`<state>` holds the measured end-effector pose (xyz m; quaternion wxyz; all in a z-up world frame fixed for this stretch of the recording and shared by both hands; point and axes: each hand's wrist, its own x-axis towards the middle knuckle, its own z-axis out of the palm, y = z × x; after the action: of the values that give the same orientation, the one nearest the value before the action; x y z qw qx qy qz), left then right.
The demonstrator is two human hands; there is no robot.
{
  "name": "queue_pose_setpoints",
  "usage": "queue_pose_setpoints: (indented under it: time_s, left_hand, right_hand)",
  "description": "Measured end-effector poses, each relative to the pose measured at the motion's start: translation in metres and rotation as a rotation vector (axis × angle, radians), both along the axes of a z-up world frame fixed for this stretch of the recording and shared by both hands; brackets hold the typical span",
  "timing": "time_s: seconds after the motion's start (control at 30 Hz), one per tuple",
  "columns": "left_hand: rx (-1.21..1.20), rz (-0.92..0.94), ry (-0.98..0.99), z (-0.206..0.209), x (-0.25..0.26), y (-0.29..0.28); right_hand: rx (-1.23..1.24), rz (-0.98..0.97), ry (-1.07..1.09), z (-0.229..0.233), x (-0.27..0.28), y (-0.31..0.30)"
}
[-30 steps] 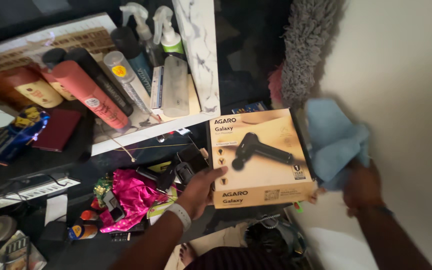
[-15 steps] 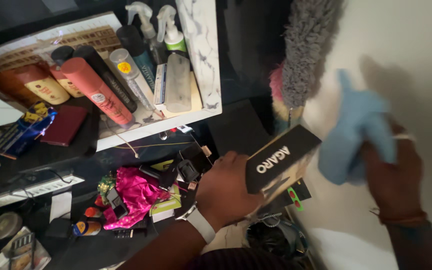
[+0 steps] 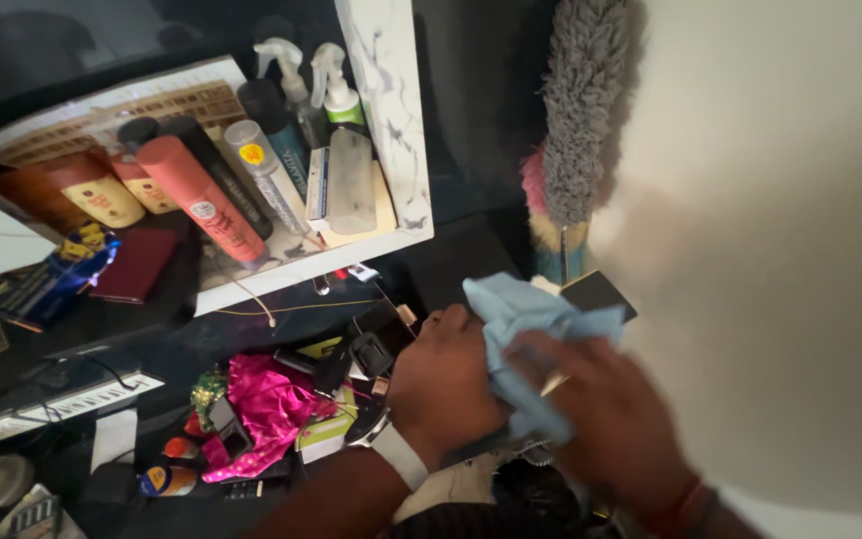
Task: The person picks up a blue cloth and a massage gun, wipes the surface of the device and its storage case with the cloth, and holds the operating device against their arm.
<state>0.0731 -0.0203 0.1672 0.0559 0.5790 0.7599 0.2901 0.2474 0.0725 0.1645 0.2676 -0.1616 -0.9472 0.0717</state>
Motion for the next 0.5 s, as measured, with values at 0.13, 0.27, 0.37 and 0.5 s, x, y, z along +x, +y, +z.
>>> queue_pose_setpoints:
  time_s: [0.13, 0.27, 0.37, 0.5]
  left_hand:
    - [0.004, -0.014, 0.036, 0.011, -0.001, -0.015]
    - [0.017, -0.002, 0.019, 0.015, 0.001, -0.023]
    - [0.054, -0.049, 0.024, 0.012, -0.004, -0.022]
    - [0.106, -0.117, -0.059, 0.006, -0.023, -0.030]
  right_hand:
    - [-0.096, -0.378, 0.021, -0.008, 0.022, 0.052]
    - [0.001, -0.244, 0.109, -0.016, 0.029, 0.033]
    - [-0.324, -0.192, 0.205, -0.026, -0.003, -0.027]
    - [0.040, -0.005, 0.133, 0.005, -0.005, -0.030]
